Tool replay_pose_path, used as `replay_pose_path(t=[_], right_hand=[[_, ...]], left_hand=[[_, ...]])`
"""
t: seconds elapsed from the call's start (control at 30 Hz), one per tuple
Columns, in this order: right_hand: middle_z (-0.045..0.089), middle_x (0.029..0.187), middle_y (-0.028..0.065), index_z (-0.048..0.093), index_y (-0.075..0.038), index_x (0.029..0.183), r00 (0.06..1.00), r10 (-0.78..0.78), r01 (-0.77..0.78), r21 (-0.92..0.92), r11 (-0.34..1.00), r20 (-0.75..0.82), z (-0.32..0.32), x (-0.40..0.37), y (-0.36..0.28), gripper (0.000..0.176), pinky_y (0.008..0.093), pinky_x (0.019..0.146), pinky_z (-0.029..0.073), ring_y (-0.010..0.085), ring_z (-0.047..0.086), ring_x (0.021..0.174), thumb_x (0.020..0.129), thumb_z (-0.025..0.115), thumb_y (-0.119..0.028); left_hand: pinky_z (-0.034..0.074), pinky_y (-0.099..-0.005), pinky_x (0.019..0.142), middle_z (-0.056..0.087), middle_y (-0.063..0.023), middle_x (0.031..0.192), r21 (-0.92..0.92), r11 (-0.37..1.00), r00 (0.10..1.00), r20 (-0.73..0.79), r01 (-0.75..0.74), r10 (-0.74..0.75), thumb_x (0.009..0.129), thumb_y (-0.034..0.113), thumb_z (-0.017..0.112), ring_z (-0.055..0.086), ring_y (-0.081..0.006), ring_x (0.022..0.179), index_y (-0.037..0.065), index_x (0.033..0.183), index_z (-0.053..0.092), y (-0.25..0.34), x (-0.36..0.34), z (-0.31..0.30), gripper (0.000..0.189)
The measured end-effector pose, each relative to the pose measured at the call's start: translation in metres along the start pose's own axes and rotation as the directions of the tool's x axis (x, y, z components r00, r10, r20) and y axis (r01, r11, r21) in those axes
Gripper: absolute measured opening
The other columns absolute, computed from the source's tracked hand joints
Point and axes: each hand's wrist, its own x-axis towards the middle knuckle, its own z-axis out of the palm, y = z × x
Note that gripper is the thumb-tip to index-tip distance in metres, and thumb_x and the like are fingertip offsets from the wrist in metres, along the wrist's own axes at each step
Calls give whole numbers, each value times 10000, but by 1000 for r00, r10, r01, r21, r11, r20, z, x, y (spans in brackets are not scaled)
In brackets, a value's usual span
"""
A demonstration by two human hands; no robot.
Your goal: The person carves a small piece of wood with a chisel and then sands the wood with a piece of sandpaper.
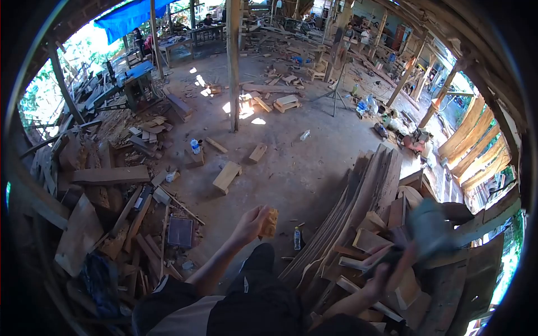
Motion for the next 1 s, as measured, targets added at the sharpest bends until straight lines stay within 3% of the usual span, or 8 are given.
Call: replay_pose_path(t=[0.03, 0.07, 0.1, 0.17, 0.3, 0.5, 0.8, 1.0], right_hand=[[659, 1049, 180, 559, 60, 1320, 952, 259, -117, -592, 798, 162, 13, -3, -30, 455, 374, 800, 526, 258, 659, 909, 955, 556, -211], [669, 1184, 195, 610, 87, 1245, 829, 544, -37, -957, 288, 132, 20, -7, -52, 413, 399, 858, 531, 312, 679, 975, 919, 592, -166], [669, 1184, 195, 610, 87, 1245, 824, 551, -45, -955, 295, 132, 25, -8, -45, 413, 399, 858, 531, 312, 679, 975, 919, 592, -166], [633, 1265, 206, 648, 115, 1158, 945, -117, 162, -126, 979, 305, 39, -2, -21, 356, 409, 856, 550, 363, 661, 1072, 846, 622, -55], [500, 1442, 193, 579, 87, 1284, 799, 208, 48, -406, 913, 564, 26, 32, -15, 418, 433, 953, 513, 378, 596, 1212, 871, 563, 32], [402, 1506, 163, 415, 53, 1423, 782, 592, -200, -821, 535, 195, -6, 18, 17, 515, 457, 982, 477, 415, 504, 1261, 923, 521, -13], [446, 1460, 147, 463, 43, 1377, 749, 638, -409, -882, 235, -177, -73, -16, 34, 457, 482, 920, 484, 425, 541, 1179, 931, 524, -34], [463, 1443, 146, 462, 32, 1400, 838, 538, -360, -835, 416, -93, -111, -24, 35, 471, 422, 999, 456, 383, 527, 1244, 949, 548, -74]], left_hand=[[477, -267, 510, 598, -20, 781, -14, 999, 999, 20, 43, -42, 1047, 455, 442, 591, -91, 630, 21, 1021, 617, 6, -3, 2, 469], [476, -266, 512, 597, -19, 782, -24, 996, 995, 39, 88, -87, 1047, 457, 442, 590, -90, 634, 22, 1024, 619, 10, -6, 4, 470], [473, -270, 519, 592, -18, 780, -45, 995, 995, 49, 93, -90, 1046, 456, 447, 583, -91, 637, 23, 1005, 616, 6, -6, 4, 467], [471, -273, 522, 588, -16, 779, -26, 999, 999, 20, 34, -34, 1047, 455, 448, 578, -91, 636, 24, 998, 613, -8, -1, 4, 464], [474, -279, 539, 582, -18, 779, -23, 999, 1000, -3, -22, 22, 1053, 433, 450, 577, -93, 645, 14, 986, 603, -18, -3, -8, 452], [501, -270, 493, 624, -30, 803, -165, 982, 995, 37, 94, -89, 1064, 397, 439, 623, -105, 635, 21, 1039, 615, -12, -7, -23, 416], [500, -259, 662, 580, -1, 858, -227, 969, 995, -12, 98, -104, 1077, 344, 440, 580, -72, 760, 50, 941, 578, -33, -5, -37, 352], [490, -260, 653, 542, 15, 834, -105, 991, 996, -3, 89, -89, 1074, 350, 452, 552, -67, 740, 57, 939, 565, -6, -8, -28, 341]])
